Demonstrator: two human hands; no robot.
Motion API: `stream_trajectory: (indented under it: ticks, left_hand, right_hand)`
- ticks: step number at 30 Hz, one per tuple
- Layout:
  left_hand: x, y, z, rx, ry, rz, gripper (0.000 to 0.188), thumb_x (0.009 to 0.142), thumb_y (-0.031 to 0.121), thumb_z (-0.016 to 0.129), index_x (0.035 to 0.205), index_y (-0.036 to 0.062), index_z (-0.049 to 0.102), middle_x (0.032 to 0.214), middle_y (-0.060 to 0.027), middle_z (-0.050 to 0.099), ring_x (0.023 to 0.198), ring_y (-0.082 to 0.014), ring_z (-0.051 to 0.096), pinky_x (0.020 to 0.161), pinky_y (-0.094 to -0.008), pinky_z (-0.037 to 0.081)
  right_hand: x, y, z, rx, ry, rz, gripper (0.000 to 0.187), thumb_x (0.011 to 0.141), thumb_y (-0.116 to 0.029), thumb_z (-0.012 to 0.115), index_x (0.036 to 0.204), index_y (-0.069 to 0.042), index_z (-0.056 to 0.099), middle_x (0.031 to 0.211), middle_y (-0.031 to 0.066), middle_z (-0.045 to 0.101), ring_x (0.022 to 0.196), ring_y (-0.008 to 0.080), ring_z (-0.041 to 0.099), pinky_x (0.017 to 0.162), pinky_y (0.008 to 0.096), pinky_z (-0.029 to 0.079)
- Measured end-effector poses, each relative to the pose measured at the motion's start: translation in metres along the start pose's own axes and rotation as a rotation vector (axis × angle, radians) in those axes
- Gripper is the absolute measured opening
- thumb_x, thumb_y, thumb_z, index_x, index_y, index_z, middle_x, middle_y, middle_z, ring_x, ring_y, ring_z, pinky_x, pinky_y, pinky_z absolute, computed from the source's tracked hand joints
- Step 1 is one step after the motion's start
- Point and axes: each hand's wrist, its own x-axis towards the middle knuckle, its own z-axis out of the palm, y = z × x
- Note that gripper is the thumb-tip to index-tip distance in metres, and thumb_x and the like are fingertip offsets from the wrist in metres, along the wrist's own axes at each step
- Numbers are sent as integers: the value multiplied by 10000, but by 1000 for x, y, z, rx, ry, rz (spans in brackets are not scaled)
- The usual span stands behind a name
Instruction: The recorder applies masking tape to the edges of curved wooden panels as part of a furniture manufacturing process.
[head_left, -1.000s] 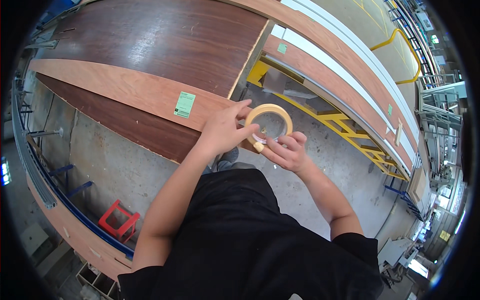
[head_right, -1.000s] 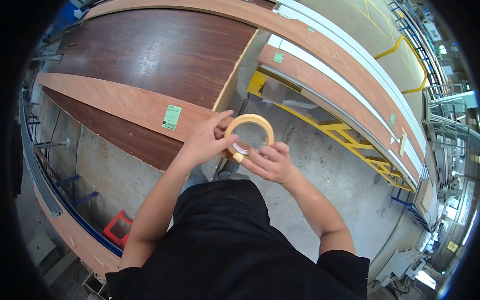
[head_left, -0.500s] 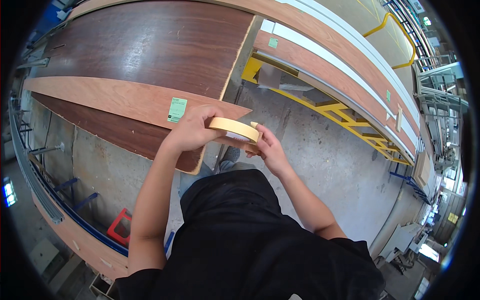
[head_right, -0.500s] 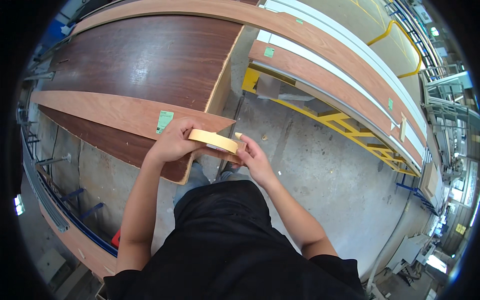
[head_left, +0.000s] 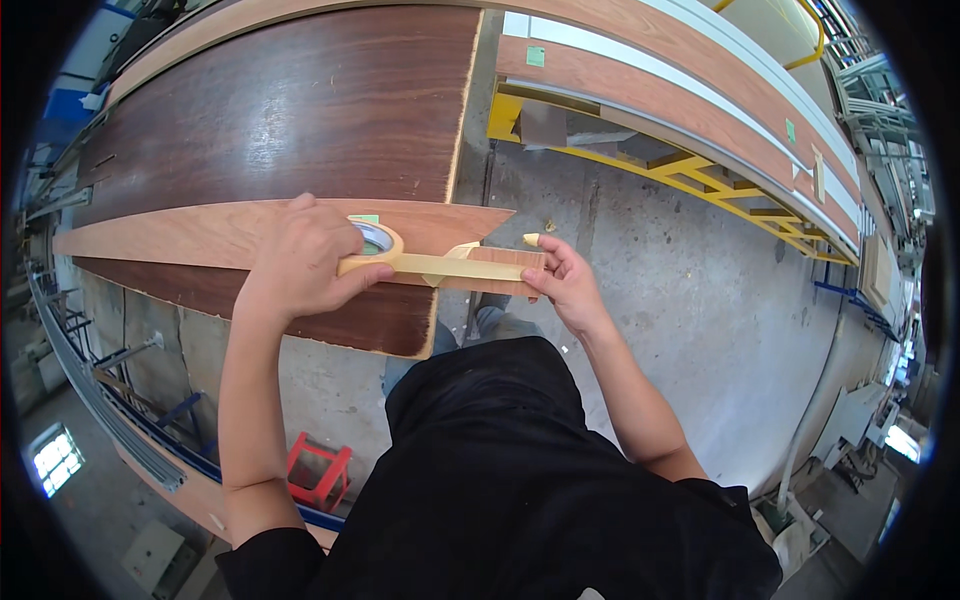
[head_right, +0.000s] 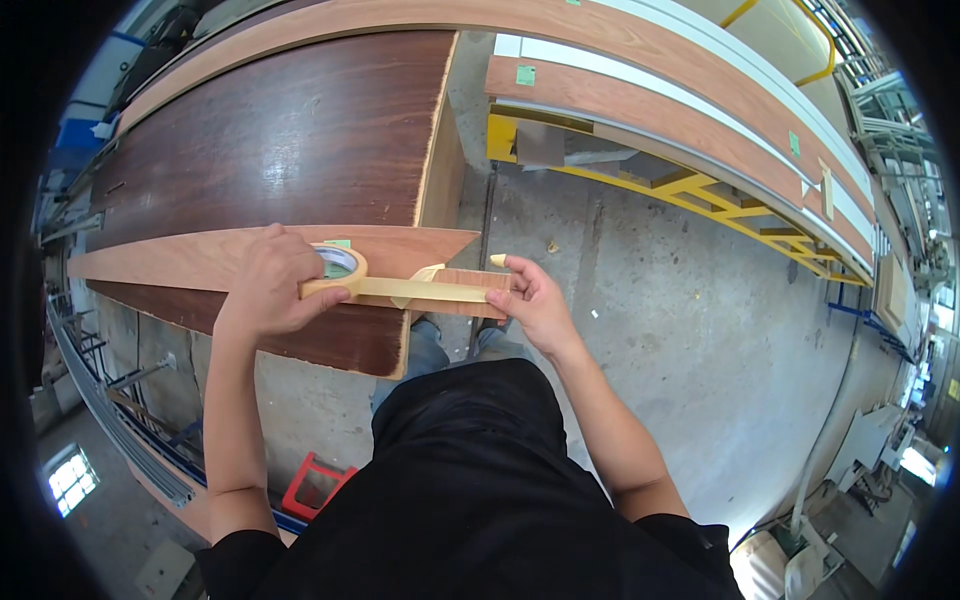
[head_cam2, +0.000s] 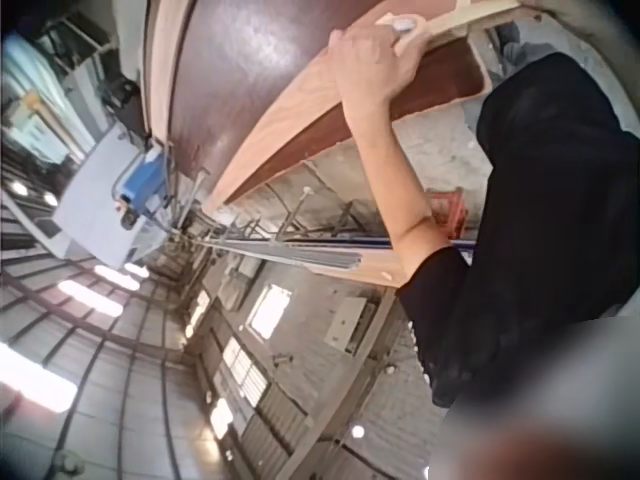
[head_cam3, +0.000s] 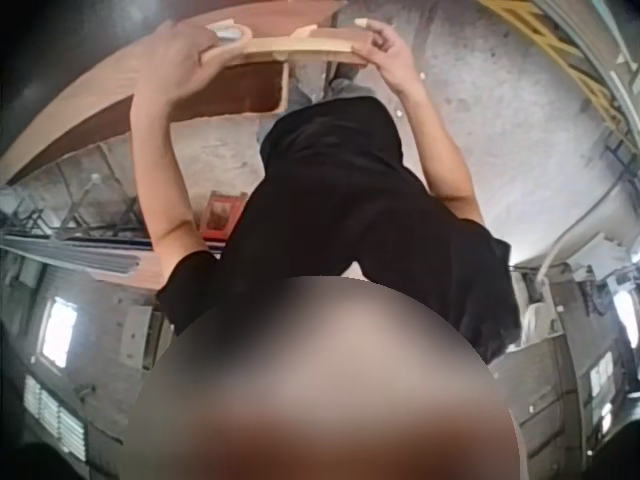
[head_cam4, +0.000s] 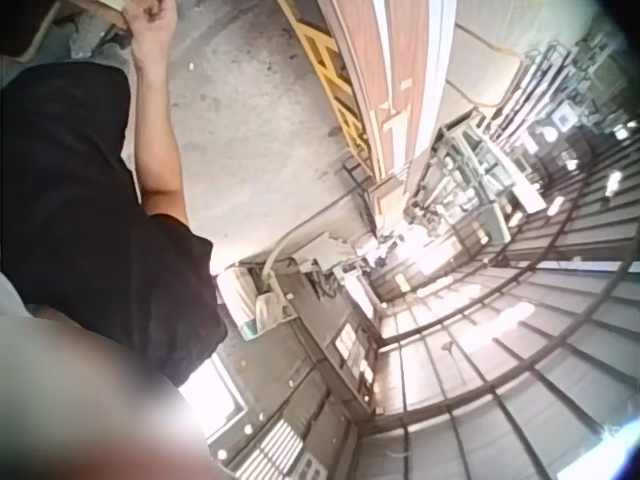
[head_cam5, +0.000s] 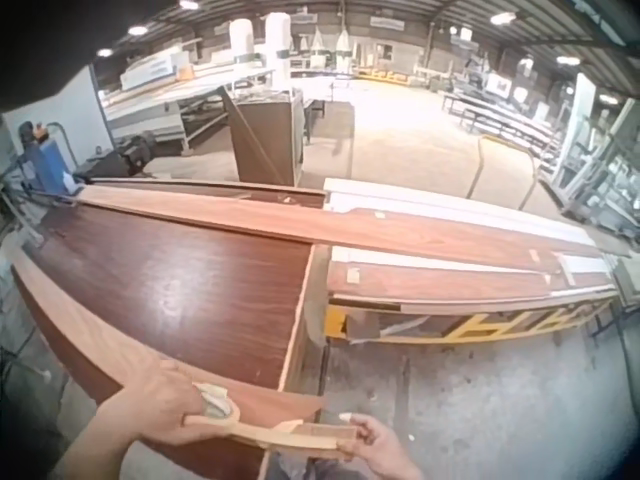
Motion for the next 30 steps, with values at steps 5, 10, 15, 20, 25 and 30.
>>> stream_trajectory:
  ticks: [5,10,15,20,25,30]
  left_hand:
    - [-9,-9,-5,311,-67,-140,410,806,451,675,657,69,670,624,-105,610,678,-285,582,712,-389,413]
    - [-7,5,10,446,-96,-380,427,820,472,661,675,72,691,617,-101,634,633,-285,623,751,-379,433]
    - [-7,7,18,447,-142,-400,458,823,477,657,638,59,683,592,-104,632,572,-271,617,755,-369,436]
    - [5,19,28,568,-322,-421,464,855,455,632,609,66,685,571,-104,623,558,-251,612,735,-361,438]
    - [11,24,33,617,-501,-480,364,958,369,514,749,157,723,611,-21,641,599,-193,618,753,-375,371]
    - [12,25,36,643,-505,-490,279,920,289,554,744,168,734,635,-21,659,592,-175,623,740,-365,349]
  right_hand:
    - [-1,-3,8,5,79,14,515,871,-31,686,1325,-1,445,954,57,650,764,93,613,598,237,494]
    - [-1,-7,10,-53,88,35,521,869,-9,675,1335,-5,443,950,44,644,797,86,609,661,243,505]
    - [2,-19,24,-566,141,-165,572,803,-176,760,1282,3,503,1154,145,590,1070,218,571,928,351,457]
    - [18,-52,79,-1412,278,-501,623,702,-363,822,1096,50,575,1416,273,394,1320,418,390,1094,479,331]
    - [28,-55,86,-1646,383,-576,625,653,-455,835,885,51,551,1515,338,183,1367,532,250,1118,590,231]
    - [19,-54,95,-1561,437,-656,737,648,-477,832,1061,55,533,1507,333,210,1377,515,248,1129,575,217]
